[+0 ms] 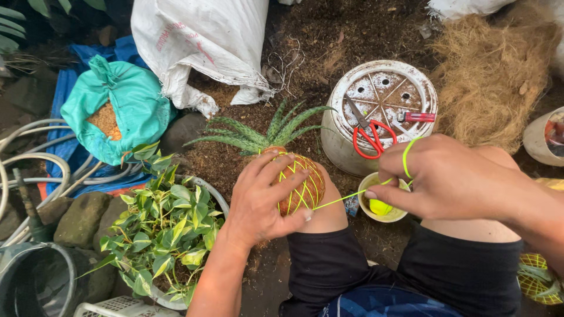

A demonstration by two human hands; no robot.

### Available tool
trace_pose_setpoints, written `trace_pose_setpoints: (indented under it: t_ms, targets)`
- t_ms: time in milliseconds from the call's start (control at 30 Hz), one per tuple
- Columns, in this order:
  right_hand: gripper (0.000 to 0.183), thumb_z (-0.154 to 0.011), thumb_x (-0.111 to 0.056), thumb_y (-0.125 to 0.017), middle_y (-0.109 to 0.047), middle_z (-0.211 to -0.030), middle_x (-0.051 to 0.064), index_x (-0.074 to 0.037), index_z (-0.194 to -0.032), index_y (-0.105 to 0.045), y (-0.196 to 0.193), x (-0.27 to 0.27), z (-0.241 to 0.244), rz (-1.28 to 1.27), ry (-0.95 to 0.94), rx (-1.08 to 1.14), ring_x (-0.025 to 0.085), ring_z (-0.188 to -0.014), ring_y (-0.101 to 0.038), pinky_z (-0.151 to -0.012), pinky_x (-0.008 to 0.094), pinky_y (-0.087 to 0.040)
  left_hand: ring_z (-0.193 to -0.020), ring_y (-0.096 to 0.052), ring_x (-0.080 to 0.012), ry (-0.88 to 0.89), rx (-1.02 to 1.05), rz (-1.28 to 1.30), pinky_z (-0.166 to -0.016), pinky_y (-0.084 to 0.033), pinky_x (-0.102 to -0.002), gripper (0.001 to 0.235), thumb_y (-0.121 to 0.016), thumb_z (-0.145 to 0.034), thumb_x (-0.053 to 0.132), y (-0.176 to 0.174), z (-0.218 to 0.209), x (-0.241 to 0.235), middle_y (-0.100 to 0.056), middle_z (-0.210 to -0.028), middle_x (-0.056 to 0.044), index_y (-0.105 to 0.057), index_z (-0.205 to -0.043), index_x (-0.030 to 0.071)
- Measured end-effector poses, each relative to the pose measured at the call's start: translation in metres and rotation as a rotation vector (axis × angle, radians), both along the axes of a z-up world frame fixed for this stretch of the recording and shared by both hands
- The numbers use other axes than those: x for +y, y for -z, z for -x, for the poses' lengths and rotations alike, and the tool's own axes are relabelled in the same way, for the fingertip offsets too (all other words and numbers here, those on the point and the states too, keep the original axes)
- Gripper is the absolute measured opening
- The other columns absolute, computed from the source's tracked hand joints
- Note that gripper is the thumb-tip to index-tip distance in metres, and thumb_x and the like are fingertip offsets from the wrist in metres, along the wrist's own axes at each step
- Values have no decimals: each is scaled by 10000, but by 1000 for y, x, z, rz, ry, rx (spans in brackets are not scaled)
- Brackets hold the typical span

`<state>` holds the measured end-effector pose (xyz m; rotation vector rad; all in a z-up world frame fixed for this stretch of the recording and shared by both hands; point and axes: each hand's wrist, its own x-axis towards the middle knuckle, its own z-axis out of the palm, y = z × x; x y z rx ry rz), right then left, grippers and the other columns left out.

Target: The person wraps a bright green string around a coconut shell that holds a small succulent plant. They repeatedly wind the string in a crisscross pattern to secure the plant to the shell.

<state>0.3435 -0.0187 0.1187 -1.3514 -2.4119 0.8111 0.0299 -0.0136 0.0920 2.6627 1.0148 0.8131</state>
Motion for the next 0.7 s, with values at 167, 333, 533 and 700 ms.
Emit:
trace_pose_setpoints:
  t_ms: [167, 333, 533, 700]
  targets:
    - [369, -807, -403, -802, -597, -563, 75, -101, -670, -639, -8, -13, 2, -120, -18, 6, 323, -523, -615, -489, 465, -453, -1253, -613, -406, -5, -22, 29, -1093, -499, -507, 334, -696, -897, 245, 5, 2, 6, -672, -1303, -148, -749, -1205, 128]
    - [338, -811, -393, -773, -555, -535, 45, -150, -626, -627, -20, -22, 0, -380, -79, -85, 298, -482, -622, -397, 492, -417, -1229, -611, -415, 32, -3, 16, -1068, -504, -515, 341, -684, -878, 231, 4, 0, 9, -671, -1293, -151, -753, -1197, 134]
    - [416, -798, -462, -780, -582, -570, 58, -138, -588, -625, -6, -13, -6, -283, 26, -255, 333, -492, -621, -430, 483, -464, -1222, -608, -420, 44, -1, 17, -1066, -503, -517, 347, -684, -876, 240, 3, -1, 10, -667, -1295, -157, -749, -1198, 128]
    - [466, -820, -472, -766, -588, -573, 58, -127, -558, -594, -5, -19, -9, -309, 5, -176, 323, -496, -631, -434, 496, -451, -1223, -610, -417, 40, 12, 15, -1069, -498, -515, 340, -686, -894, 253, 4, -1, 8, -674, -1298, -153, -749, -1203, 125]
